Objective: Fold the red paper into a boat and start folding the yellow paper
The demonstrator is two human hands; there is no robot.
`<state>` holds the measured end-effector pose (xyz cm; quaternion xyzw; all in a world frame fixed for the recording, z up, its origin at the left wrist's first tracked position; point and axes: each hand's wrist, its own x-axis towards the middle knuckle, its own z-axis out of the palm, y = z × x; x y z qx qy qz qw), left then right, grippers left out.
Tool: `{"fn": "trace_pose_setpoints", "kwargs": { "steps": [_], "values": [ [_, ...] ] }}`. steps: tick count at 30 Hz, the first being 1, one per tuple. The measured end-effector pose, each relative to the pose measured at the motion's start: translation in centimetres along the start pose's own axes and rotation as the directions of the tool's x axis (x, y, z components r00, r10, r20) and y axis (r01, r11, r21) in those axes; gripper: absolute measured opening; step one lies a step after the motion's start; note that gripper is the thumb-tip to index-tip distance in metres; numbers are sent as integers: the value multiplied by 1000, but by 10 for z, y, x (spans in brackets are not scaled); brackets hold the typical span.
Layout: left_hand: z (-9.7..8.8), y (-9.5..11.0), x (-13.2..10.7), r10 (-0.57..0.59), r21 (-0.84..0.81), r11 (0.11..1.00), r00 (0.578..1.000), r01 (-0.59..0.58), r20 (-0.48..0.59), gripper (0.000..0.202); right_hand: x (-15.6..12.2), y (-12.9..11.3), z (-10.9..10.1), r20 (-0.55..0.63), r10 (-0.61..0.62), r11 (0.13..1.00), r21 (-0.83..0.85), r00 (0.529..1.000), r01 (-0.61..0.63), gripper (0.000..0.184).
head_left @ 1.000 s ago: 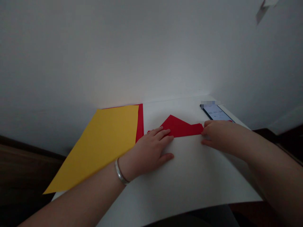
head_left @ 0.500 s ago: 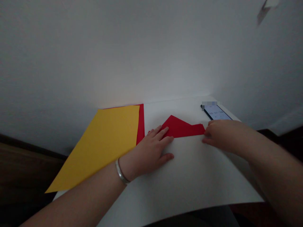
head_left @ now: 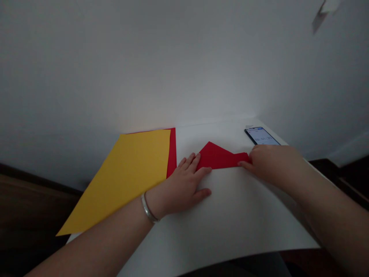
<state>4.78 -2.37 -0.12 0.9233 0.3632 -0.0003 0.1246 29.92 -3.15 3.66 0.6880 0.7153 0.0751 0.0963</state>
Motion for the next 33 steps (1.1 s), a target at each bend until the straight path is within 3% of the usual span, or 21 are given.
{"fn": "trace_pose_setpoints", "kwargs": {
  "steps": [2,4,6,9,13,17,21,29,33],
  "values": [
    [-2,2,0,1,-4,1000,1000,-1,-10,57,1,-6,-2,-141,-53,998,13,989,56,41],
    [-5,5,1,2,-13,1000,999,-3,-34,58,2,-12,-1,-278,-210,972,47,937,231,33],
    [-6,8,3,-32,-38,999,996,29,-86,57,2,-18,3,-352,-352,903,118,867,414,34],
    [-6,9,7,-105,-77,993,982,94,-159,57,4,-26,10,-383,-432,830,186,817,526,37],
    [-6,4,9,-124,5,992,961,129,-249,61,8,-30,16,-373,-479,794,201,795,573,33],
    [-11,-2,7,-157,203,949,922,240,-355,48,14,-26,18,-384,-501,781,187,776,596,33],
    [-17,-8,6,-204,260,915,909,309,-362,36,16,-25,20,-391,-491,778,205,779,593,35],
    [-22,-12,12,-226,64,964,926,256,-304,23,17,-25,21,-459,-444,786,211,769,580,41],
    [-21,-11,12,-193,-112,980,937,167,-291,15,18,-24,23,-540,-426,792,166,726,588,40]
  ]
}}
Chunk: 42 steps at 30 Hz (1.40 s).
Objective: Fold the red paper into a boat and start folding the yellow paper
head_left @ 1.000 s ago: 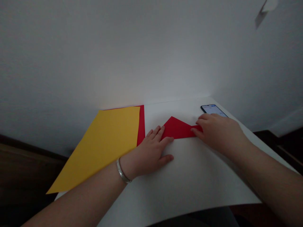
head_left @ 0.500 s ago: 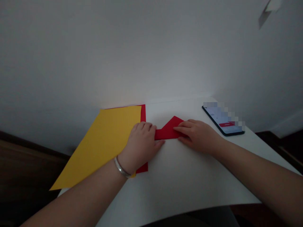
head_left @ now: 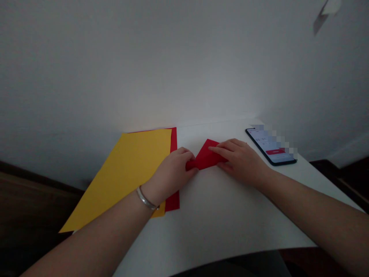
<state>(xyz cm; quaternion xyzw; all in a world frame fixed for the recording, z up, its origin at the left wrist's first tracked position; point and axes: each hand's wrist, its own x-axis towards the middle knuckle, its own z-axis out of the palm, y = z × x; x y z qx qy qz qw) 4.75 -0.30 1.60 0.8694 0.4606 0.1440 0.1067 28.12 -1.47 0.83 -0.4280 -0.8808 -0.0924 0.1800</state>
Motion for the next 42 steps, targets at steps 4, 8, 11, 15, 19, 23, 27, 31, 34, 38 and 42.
{"fn": "trace_pose_setpoints", "kwargs": {
  "steps": [4,8,11,15,19,23,27,31,34,38,42],
  "values": [
    [3,2,-1,52,-70,996,999,-52,-7,12,1,4,3,-70,-38,999,-9,997,38,33],
    [7,3,0,130,-174,975,989,-139,-64,9,2,5,5,-116,-68,998,0,991,69,13],
    [11,4,2,5,-393,916,983,-77,-182,23,3,4,4,-121,-102,995,-19,987,100,9],
    [14,2,7,-300,-618,771,944,156,-136,36,2,2,2,-132,-139,990,-30,981,136,10],
    [14,0,10,-323,-709,628,936,322,139,52,1,0,1,-156,-165,986,-26,974,163,12],
    [15,2,9,-283,-720,646,956,254,83,59,1,-1,0,-166,-189,981,14,968,194,17],
    [15,7,7,-192,-705,699,981,120,-24,54,2,-2,1,-164,-181,981,40,970,190,19],
    [16,10,5,-54,-589,808,994,-12,-94,33,3,-5,2,-291,-187,982,-56,938,178,16],
    [16,9,3,69,-441,888,987,-129,-148,29,3,-8,0,-429,-238,967,-185,871,173,26],
    [14,8,2,205,-222,949,973,-224,-103,12,2,-12,-2,-357,-371,914,-301,857,270,21],
    [11,8,1,189,-132,972,981,-193,-43,15,3,-10,-3,-230,-400,898,-292,887,329,15]
  ]
}}
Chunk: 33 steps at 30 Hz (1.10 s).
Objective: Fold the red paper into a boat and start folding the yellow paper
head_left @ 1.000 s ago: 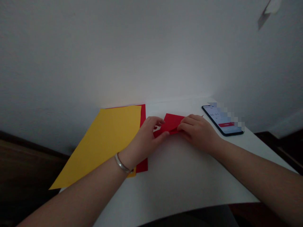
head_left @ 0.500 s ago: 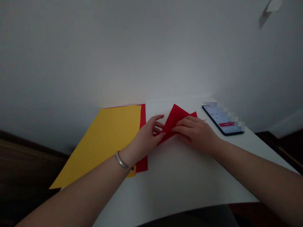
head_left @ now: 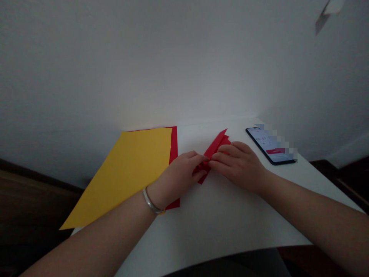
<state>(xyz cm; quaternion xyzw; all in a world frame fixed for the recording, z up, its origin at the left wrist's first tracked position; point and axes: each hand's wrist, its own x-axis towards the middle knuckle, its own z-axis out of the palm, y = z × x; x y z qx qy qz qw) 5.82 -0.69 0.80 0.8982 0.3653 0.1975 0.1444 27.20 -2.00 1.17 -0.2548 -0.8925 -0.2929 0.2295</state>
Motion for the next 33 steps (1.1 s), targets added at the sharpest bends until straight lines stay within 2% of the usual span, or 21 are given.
{"fn": "trace_pose_setpoints", "kwargs": {
  "steps": [3,7,11,14,19,21,25,28,30,33],
  "values": [
    [-2,1,-1,-32,45,999,999,31,23,18,-1,2,1,100,3,999,49,995,-8,16],
    [-4,2,0,-72,92,993,997,73,-14,30,-3,4,1,274,37,989,130,961,-75,14],
    [-7,3,1,7,140,990,999,-12,40,24,-5,5,1,364,65,976,168,929,-135,15],
    [-9,3,0,50,176,982,993,-67,103,17,-7,6,3,392,77,967,193,917,-164,17],
    [-6,2,-4,19,217,975,995,-40,102,34,-7,6,2,434,70,934,287,898,-212,17],
    [-5,1,-4,24,200,979,994,-45,107,33,-6,4,1,451,88,906,335,888,-260,17],
    [-7,-2,-1,32,174,983,989,-56,142,27,-1,-1,0,462,142,828,429,876,-361,32],
    [-11,-4,0,44,162,984,976,-80,214,27,2,-3,1,470,188,786,455,863,-419,29],
    [-13,-5,1,55,156,983,968,-95,244,29,3,-4,3,454,173,797,457,874,-395,25],
    [-13,-6,1,72,166,980,970,-113,233,29,3,-5,6,368,81,849,461,926,-257,21]
  ]
}}
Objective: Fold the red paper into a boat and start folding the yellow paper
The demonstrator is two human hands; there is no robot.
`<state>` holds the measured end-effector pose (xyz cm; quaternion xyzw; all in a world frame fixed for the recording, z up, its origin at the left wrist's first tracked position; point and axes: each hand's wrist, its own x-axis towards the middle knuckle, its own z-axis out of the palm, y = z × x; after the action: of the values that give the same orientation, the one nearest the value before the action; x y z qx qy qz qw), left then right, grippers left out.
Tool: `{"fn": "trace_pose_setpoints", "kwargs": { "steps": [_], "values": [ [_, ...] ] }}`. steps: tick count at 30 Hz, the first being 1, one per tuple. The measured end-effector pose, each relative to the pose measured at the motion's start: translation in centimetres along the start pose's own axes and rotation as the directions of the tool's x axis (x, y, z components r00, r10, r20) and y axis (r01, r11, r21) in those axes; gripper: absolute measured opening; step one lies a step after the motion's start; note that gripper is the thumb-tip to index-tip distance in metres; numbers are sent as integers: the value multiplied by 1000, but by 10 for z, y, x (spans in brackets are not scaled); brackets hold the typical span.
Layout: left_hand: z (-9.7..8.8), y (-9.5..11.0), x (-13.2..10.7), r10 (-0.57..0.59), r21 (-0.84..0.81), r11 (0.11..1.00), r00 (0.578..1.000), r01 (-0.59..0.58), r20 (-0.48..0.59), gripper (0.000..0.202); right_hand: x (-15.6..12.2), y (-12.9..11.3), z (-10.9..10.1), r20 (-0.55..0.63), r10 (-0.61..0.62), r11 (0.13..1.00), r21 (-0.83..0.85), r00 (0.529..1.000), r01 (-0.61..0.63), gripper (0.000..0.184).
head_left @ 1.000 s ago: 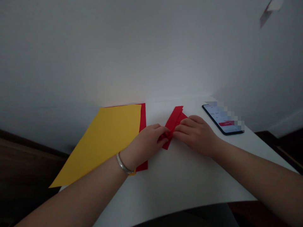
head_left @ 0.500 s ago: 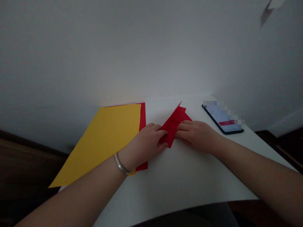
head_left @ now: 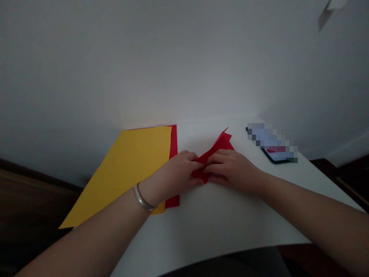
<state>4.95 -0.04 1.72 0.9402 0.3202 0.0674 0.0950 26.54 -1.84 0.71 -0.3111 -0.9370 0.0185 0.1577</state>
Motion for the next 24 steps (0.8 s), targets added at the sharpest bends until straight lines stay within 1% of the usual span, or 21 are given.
{"fn": "trace_pose_setpoints", "kwargs": {
  "steps": [2,4,6,10,12,15,18,20,24],
  "values": [
    [0,0,1,8,28,1000,1000,-7,-7,25,1,-1,1,-14,-90,995,-37,996,89,21],
    [0,1,1,16,50,999,1000,-16,-10,22,2,-3,2,-15,-108,993,-57,994,107,21],
    [-1,1,1,26,47,999,999,-25,-19,22,3,-5,1,-26,-59,997,-59,998,57,20],
    [-2,2,1,29,28,999,999,-28,-29,28,2,-5,1,-36,83,996,-9,996,-83,10],
    [-2,2,2,28,66,997,999,-26,-39,24,2,-3,1,-36,154,988,39,987,-153,8],
    [1,4,3,9,130,992,999,-2,-50,21,3,-1,4,-23,228,967,125,973,-223,7],
    [3,6,3,-25,120,992,998,31,-57,18,5,0,6,9,283,943,180,959,-280,5],
    [3,7,3,-67,98,992,995,73,-68,16,6,0,7,14,312,930,202,950,-308,5],
    [2,12,2,-156,60,985,984,162,-88,15,4,2,5,23,311,917,255,950,-306,4]
  ]
}}
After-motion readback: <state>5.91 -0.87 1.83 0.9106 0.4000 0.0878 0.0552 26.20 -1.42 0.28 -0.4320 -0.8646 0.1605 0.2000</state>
